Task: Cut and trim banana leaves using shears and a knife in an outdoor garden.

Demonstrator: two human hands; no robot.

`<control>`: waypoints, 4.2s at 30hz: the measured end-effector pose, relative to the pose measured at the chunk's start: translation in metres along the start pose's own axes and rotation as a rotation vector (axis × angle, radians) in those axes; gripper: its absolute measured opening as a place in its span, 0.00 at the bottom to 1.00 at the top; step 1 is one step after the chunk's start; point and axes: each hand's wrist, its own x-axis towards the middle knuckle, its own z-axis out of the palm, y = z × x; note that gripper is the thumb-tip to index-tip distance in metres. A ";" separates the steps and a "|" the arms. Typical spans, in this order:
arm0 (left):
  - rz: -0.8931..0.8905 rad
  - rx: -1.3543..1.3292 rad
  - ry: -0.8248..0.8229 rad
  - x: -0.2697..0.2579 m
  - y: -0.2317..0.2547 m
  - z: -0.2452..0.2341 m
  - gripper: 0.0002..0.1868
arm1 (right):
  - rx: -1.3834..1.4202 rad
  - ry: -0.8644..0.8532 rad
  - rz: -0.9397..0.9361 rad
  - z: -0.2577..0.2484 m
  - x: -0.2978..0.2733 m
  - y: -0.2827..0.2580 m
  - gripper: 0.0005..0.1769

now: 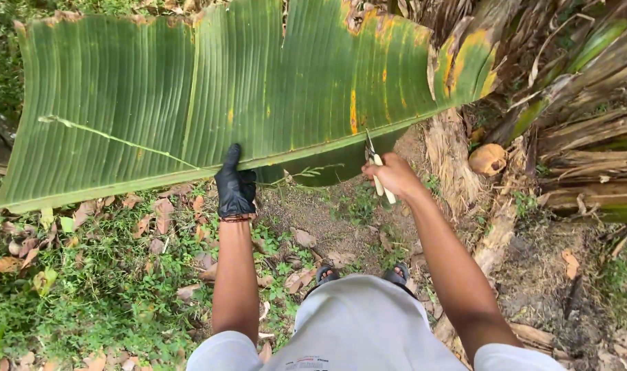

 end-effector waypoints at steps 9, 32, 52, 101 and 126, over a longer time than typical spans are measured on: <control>0.022 -0.025 0.006 -0.001 -0.017 0.014 0.20 | 0.072 0.034 -0.012 -0.015 0.014 -0.004 0.12; 0.025 -0.111 0.061 -0.016 -0.031 0.034 0.16 | -0.002 0.087 -0.072 -0.034 0.002 -0.014 0.08; 0.202 -0.063 -0.041 -0.004 0.051 0.010 0.20 | -0.025 -0.356 0.055 -0.064 0.012 -0.027 0.14; 0.456 -0.127 -0.043 0.026 0.077 -0.050 0.25 | -0.174 -0.209 0.317 -0.086 0.103 -0.007 0.22; 0.125 -0.114 -0.020 0.038 -0.036 0.062 0.42 | 0.944 -0.845 -0.530 -0.206 -0.163 -0.029 0.22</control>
